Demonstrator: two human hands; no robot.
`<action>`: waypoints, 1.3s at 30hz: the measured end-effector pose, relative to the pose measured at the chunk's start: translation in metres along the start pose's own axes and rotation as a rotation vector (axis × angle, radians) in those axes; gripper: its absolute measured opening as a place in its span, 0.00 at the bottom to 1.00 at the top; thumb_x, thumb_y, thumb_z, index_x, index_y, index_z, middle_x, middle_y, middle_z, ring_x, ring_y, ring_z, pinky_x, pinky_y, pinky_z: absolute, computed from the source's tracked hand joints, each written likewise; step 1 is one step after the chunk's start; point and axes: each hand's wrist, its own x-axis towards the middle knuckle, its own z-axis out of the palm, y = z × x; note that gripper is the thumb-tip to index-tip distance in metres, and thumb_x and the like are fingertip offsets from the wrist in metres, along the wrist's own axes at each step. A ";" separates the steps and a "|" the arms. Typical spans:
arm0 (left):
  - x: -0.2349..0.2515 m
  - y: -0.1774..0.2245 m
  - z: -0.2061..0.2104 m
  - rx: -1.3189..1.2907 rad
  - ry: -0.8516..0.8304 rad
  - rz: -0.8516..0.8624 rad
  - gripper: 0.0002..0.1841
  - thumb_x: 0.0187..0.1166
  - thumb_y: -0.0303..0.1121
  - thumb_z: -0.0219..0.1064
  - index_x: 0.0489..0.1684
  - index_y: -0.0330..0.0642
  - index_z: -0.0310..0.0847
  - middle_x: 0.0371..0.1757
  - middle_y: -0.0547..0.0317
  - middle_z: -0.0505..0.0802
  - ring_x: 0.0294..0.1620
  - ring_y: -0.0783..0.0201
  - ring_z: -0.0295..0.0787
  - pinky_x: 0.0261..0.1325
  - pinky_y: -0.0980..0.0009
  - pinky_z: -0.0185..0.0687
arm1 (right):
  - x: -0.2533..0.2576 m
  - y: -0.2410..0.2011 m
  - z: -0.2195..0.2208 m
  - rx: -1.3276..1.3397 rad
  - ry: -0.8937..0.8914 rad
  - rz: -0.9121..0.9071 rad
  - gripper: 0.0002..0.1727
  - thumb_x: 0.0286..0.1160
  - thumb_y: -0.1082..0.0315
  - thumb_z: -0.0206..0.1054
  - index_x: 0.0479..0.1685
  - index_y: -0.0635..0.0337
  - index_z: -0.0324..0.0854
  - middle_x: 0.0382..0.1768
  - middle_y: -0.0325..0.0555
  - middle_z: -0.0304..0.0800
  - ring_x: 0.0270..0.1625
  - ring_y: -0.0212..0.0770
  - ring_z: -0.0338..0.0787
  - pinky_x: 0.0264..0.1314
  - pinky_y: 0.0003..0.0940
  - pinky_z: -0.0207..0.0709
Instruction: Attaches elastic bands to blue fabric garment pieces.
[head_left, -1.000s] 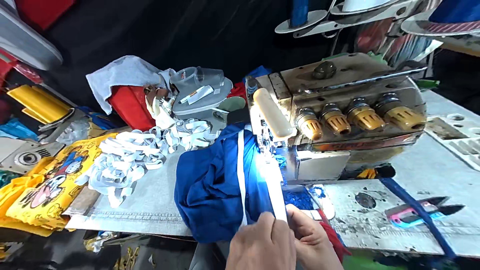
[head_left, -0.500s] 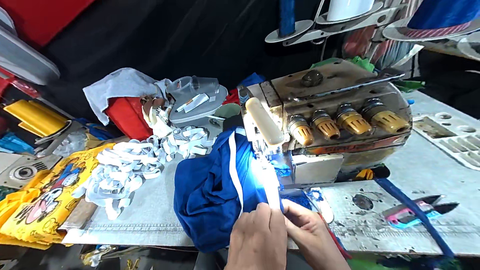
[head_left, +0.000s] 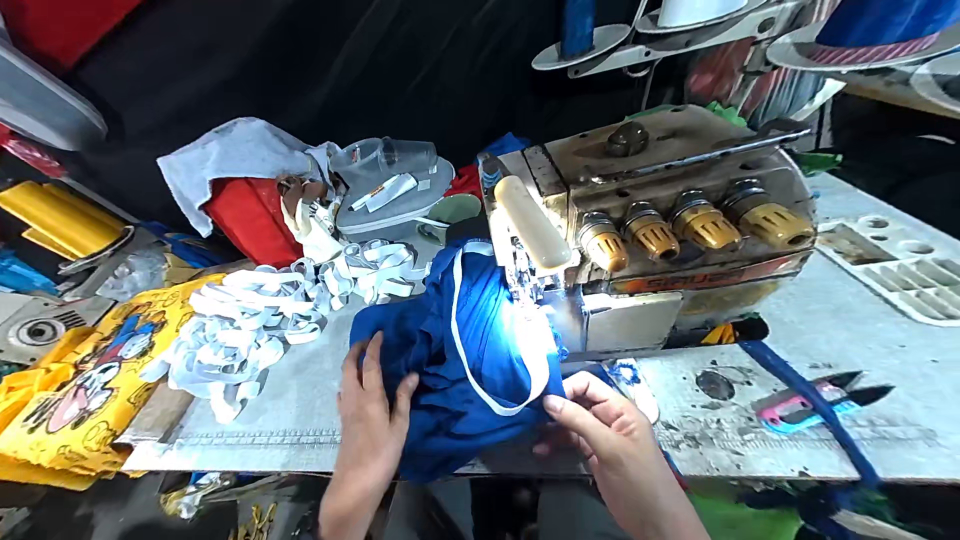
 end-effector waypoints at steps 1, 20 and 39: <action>-0.003 -0.014 -0.001 0.027 -0.097 -0.066 0.31 0.78 0.39 0.70 0.77 0.28 0.74 0.72 0.24 0.80 0.69 0.26 0.80 0.68 0.28 0.73 | 0.000 0.000 0.001 0.011 0.006 0.029 0.04 0.73 0.76 0.63 0.32 0.58 0.78 0.30 0.39 0.91 0.28 0.35 0.94 0.30 0.32 0.92; -0.024 0.036 -0.070 -0.075 0.106 0.237 0.09 0.82 0.35 0.65 0.46 0.38 0.81 0.55 0.46 0.84 0.64 0.61 0.80 0.67 0.67 0.76 | 0.002 0.007 0.004 -0.073 -0.021 -0.058 0.07 0.66 0.79 0.65 0.33 0.55 0.80 0.28 0.31 0.89 0.29 0.24 0.89 0.34 0.20 0.85; 0.024 0.082 -0.008 -0.159 -0.118 0.492 0.12 0.82 0.25 0.55 0.41 0.41 0.88 0.43 0.60 0.82 0.44 0.74 0.81 0.48 0.83 0.81 | -0.014 0.017 -0.014 -0.321 -0.167 -0.262 0.08 0.70 0.74 0.63 0.42 0.61 0.85 0.39 0.32 0.89 0.39 0.20 0.88 0.43 0.17 0.84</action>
